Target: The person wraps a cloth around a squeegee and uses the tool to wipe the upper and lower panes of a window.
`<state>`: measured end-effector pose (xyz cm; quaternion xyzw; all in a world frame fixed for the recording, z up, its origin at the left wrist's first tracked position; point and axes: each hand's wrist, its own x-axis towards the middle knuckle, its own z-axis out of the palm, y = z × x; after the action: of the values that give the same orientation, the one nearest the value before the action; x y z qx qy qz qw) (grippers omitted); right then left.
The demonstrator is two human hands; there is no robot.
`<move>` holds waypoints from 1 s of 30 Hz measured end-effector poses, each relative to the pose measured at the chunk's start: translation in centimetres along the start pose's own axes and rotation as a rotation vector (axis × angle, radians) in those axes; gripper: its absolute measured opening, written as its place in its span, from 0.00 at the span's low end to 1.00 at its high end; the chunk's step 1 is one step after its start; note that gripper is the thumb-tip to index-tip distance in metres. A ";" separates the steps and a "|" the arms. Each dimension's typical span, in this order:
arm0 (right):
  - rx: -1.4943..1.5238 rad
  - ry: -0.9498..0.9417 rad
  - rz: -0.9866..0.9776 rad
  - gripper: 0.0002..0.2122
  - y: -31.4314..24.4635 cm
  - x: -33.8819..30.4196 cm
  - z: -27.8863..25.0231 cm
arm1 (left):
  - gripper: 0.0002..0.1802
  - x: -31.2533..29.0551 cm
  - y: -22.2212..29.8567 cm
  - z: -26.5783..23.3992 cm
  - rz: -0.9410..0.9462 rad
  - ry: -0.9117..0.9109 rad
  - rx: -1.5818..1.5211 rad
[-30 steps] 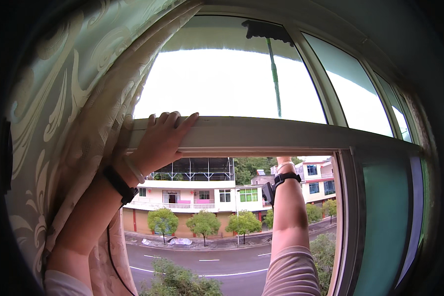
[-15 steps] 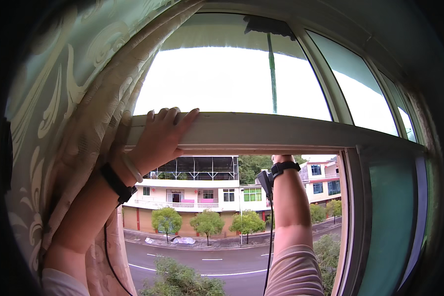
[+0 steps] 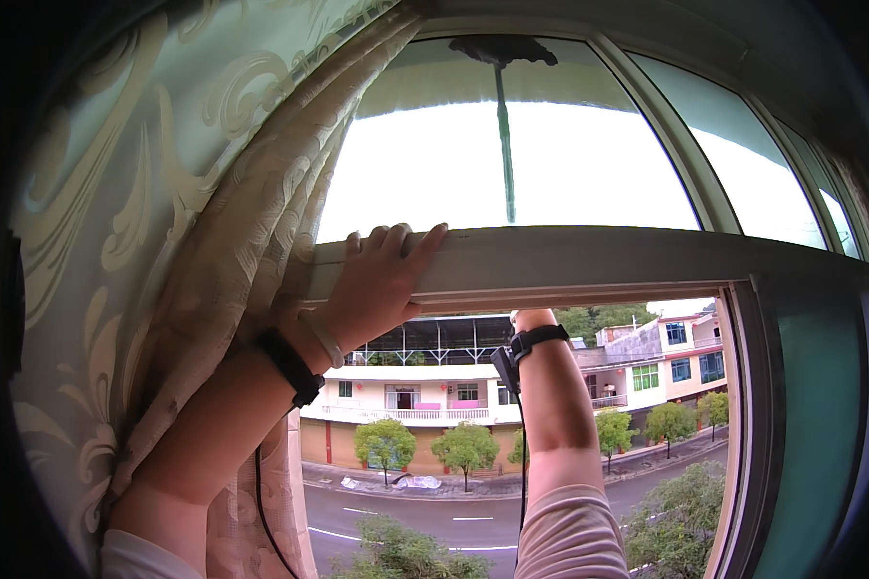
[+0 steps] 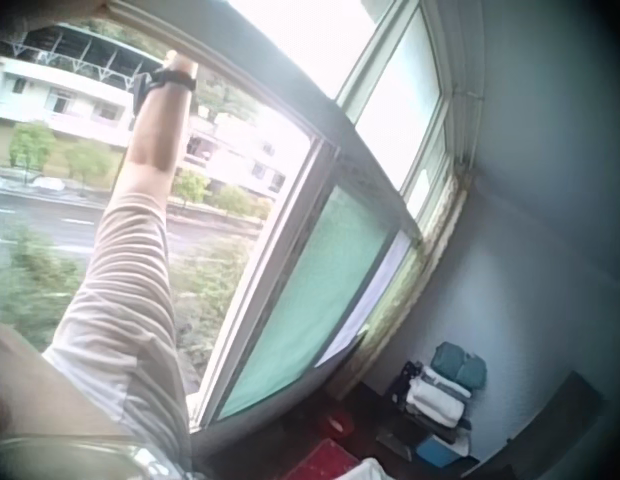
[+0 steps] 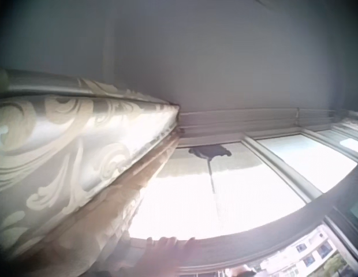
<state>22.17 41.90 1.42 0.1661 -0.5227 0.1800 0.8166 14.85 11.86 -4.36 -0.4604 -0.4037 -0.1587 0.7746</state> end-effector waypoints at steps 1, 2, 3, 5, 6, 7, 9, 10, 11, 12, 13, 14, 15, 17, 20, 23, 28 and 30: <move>-0.031 -0.023 -0.019 0.21 -0.2 -0.3 1.4 | 0.49 -0.1 -0.1 0.0 0.003 -0.008 0.013; -0.058 -0.049 -0.046 0.21 -0.4 -0.9 3.0 | 0.49 -0.2 -0.2 0.0 0.000 -0.009 0.016; -0.098 -0.067 -0.087 0.21 -0.8 -1.2 4.1 | 0.49 -0.1 -0.1 -0.1 0.001 -0.001 0.011; -0.180 -0.103 -0.174 0.21 -1.6 -1.9 6.4 | 0.49 0.3 0.2 0.0 0.003 -0.001 0.018; -0.215 -0.125 -0.221 0.21 -1.9 -2.5 8.0 | 0.48 0.2 0.1 0.3 0.000 -0.006 0.022; -0.247 -0.136 -0.260 0.20 -2.2 -3.1 9.6 | 0.48 0.2 0.0 0.4 0.001 -0.012 0.031; -0.301 -0.134 -0.349 0.20 -3.1 -4.1 11.9 | 0.47 0.2 -0.1 0.5 -0.005 0.017 0.008; -0.334 -0.117 -0.390 0.20 -3.5 -4.7 12.5 | 0.47 0.4 0.1 0.5 0.001 0.024 -0.002; -0.223 0.031 -0.546 0.19 -4.8 -5.7 13.8 | 0.47 0.3 -0.2 0.7 -0.003 0.013 0.020; -0.228 0.038 -0.545 0.19 -5.1 -6.2 14.4 | 0.47 0.2 -0.3 0.7 -0.006 0.002 0.035; -0.222 0.035 -0.535 0.19 -5.4 -6.9 14.7 | 0.47 0.2 -0.3 0.6 -0.007 0.000 0.036; -0.220 0.020 -0.509 0.19 -5.5 -7.3 14.8 | 0.47 0.1 -0.4 0.6 -0.004 0.000 0.018; -0.215 0.003 -0.481 0.19 -5.5 -7.3 14.8 | 0.48 0.1 -0.4 0.5 -0.001 0.000 0.000; -0.204 -0.032 -0.411 0.19 -5.3 -6.8 14.4 | 0.49 0.1 -0.4 0.4 0.007 -0.030 -0.029; -0.164 -0.087 -0.287 0.18 -4.9 -5.5 13.3 | 0.54 0.3 -1.2 0.2 -0.016 -0.091 -0.140; -0.052 -0.179 -0.107 0.18 -3.9 -5.1 14.4 | 0.61 -1.7 -6.0 -0.8 -0.130 -0.270 -0.136; 0.066 -0.267 0.119 0.17 -2.5 -4.1 12.9 | 0.78 -2.6 -12.4 -5.7 -0.380 -0.952 0.220; 0.105 -0.315 0.191 0.17 -2.3 -4.3 13.3 | 0.81 -2.8 -13.9 -6.4 -0.466 -1.039 0.204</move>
<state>11.03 33.27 2.61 0.1844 -0.6471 0.2554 0.6942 7.61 -1.22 0.02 -0.2996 -0.8351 -0.0386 0.4598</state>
